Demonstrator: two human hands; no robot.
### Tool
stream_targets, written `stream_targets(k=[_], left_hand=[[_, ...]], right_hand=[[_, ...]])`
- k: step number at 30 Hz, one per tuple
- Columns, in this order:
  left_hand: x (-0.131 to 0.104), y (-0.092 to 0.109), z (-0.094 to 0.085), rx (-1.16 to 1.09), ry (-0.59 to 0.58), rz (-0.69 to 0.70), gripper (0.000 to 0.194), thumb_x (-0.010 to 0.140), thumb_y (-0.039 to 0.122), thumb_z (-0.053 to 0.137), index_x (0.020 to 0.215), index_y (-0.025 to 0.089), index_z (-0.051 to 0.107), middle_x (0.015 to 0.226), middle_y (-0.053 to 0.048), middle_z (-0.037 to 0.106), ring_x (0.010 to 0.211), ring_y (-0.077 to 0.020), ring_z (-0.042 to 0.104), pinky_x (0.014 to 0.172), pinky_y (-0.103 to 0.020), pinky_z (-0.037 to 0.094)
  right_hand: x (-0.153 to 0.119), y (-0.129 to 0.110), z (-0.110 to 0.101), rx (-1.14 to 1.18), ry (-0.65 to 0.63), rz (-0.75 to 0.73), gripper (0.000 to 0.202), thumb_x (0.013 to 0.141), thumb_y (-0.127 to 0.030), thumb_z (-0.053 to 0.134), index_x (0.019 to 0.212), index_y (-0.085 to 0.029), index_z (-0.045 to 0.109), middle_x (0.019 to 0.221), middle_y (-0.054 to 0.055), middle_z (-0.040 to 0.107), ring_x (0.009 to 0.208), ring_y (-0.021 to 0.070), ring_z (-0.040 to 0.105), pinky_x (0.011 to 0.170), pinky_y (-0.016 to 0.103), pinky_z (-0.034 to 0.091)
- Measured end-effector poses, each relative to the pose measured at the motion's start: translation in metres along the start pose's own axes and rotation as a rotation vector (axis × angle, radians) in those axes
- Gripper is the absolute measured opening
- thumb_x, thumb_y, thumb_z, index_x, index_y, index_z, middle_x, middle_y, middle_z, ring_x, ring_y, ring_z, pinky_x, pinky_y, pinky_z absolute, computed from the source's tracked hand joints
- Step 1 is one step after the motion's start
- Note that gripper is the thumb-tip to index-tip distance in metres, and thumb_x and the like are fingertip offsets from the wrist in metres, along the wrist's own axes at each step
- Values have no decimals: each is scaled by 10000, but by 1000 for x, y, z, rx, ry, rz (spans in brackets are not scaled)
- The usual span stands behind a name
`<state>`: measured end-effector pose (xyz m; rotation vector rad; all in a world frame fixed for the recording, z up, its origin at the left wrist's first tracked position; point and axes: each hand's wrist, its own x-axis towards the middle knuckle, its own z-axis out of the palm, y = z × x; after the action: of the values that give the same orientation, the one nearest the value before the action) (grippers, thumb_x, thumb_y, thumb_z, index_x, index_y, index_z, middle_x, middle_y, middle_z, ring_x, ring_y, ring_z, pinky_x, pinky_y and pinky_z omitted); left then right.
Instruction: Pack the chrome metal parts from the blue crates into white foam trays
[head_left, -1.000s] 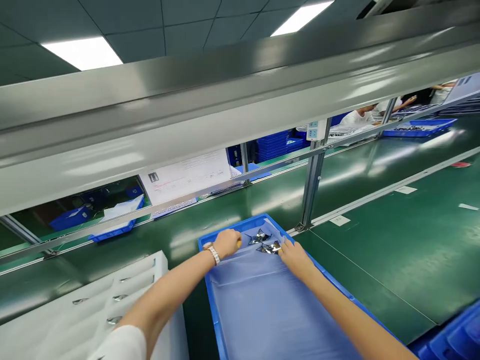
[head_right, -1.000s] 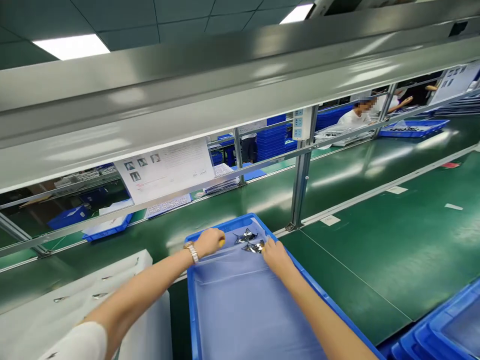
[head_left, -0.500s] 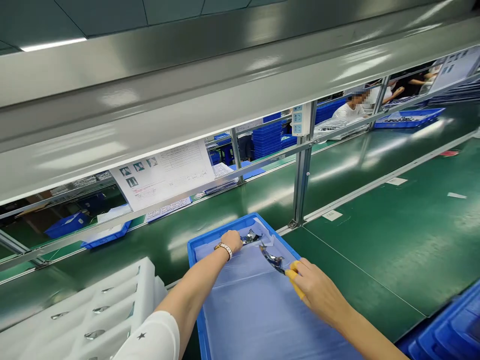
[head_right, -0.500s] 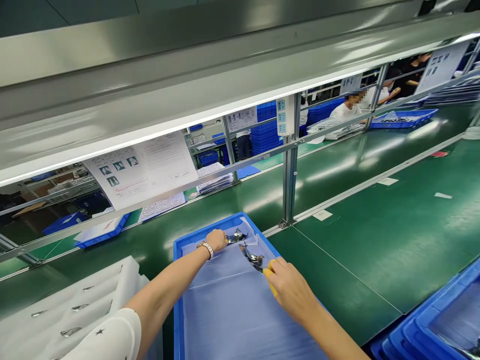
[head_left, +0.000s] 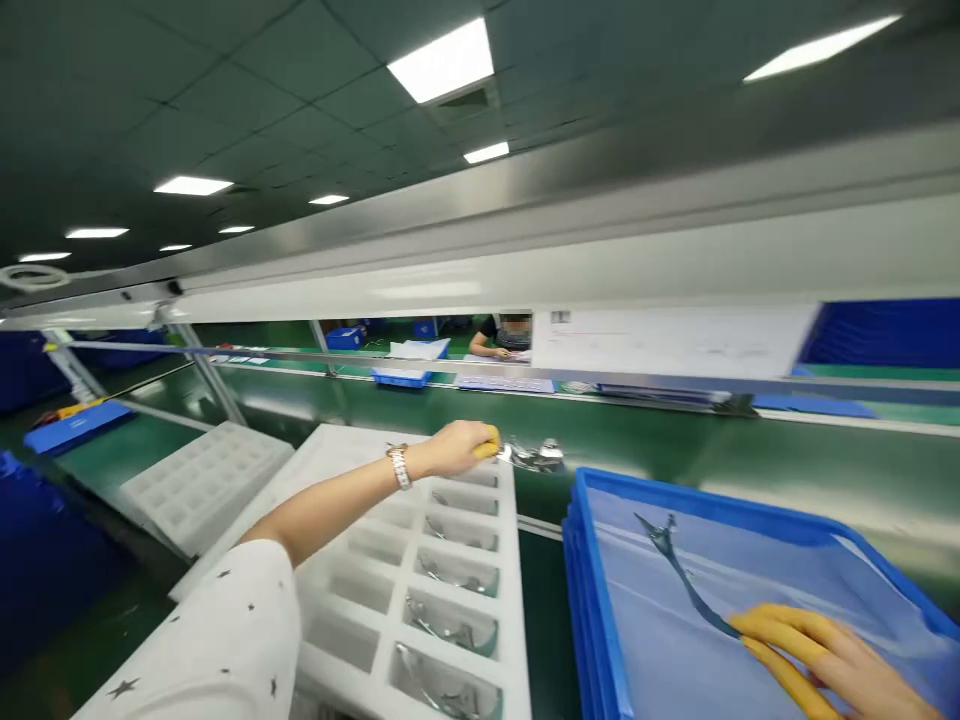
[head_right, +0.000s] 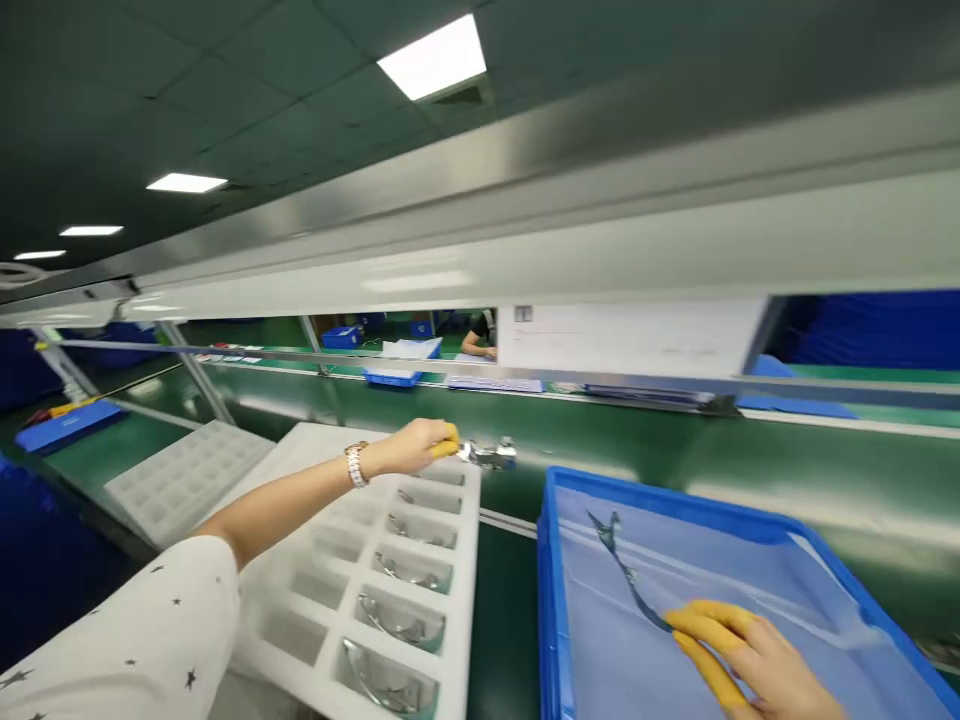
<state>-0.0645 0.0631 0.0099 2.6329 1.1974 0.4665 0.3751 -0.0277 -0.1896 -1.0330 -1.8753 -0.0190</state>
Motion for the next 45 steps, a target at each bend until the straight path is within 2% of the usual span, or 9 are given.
stream_targets(k=[3,7,11,14,23,29,35,41,45], left_hand=[[-91,-66,-28,-289,180,-267,230,950,300,438,787,195,563,851,-27,663,772,-147,617,759,-266,481],[-181,-130,-19,-590,488,-535,269,899,437,526,835,185,593,901,-50,694,762,-164,655,779,-312,519],[-225,-159,1,-726,654,-656,361,865,529,584,836,170,613,888,-72,719,722,-162,650,757,-322,523],[-232,-167,9,-806,709,-679,352,876,519,579,856,169,615,896,-75,733,720,-158,655,737,-313,526],[-228,-160,12,-727,559,-657,185,887,351,489,801,199,548,906,-20,705,692,-133,623,669,-266,482],[-233,-146,8,-607,494,-594,184,872,247,466,694,199,474,672,33,505,609,-117,421,563,-249,327],[-230,-139,4,-443,448,-503,206,897,210,437,691,199,444,686,27,472,634,-126,398,616,-259,342],[-228,-139,11,-293,367,-414,237,929,205,451,696,190,495,724,2,531,671,-138,456,667,-275,390],[-231,-137,11,-264,355,-432,244,955,217,443,739,182,552,765,-12,575,708,-145,498,689,-274,429]], right_hand=[[90,-58,54,89,-183,-88,258,923,-542,552,992,-394,751,961,121,700,890,310,676,755,511,576],[184,-145,145,177,-386,-220,304,1003,-407,451,970,-283,727,984,110,681,942,262,635,830,436,557],[235,-194,226,202,-530,-330,284,1005,-289,418,953,-244,694,1004,114,669,956,247,602,835,409,537],[251,-205,260,193,-662,-360,288,1003,-263,402,959,-240,686,1037,120,661,989,250,590,836,406,533],[262,-192,269,214,-967,-362,386,1033,-422,376,880,-250,685,985,118,660,943,250,589,860,426,531],[270,-183,270,162,-1079,-395,365,1007,-358,408,808,-242,690,942,107,640,920,248,577,842,415,518],[274,-206,276,50,-1061,-513,348,890,-93,427,700,-213,693,955,94,628,910,230,534,852,386,472],[271,-240,282,-412,-1175,-375,351,749,25,480,726,-212,738,953,112,667,995,296,553,788,401,411],[279,-257,285,-468,-1262,-318,297,731,22,539,714,-197,740,875,114,694,903,279,617,767,370,414]])
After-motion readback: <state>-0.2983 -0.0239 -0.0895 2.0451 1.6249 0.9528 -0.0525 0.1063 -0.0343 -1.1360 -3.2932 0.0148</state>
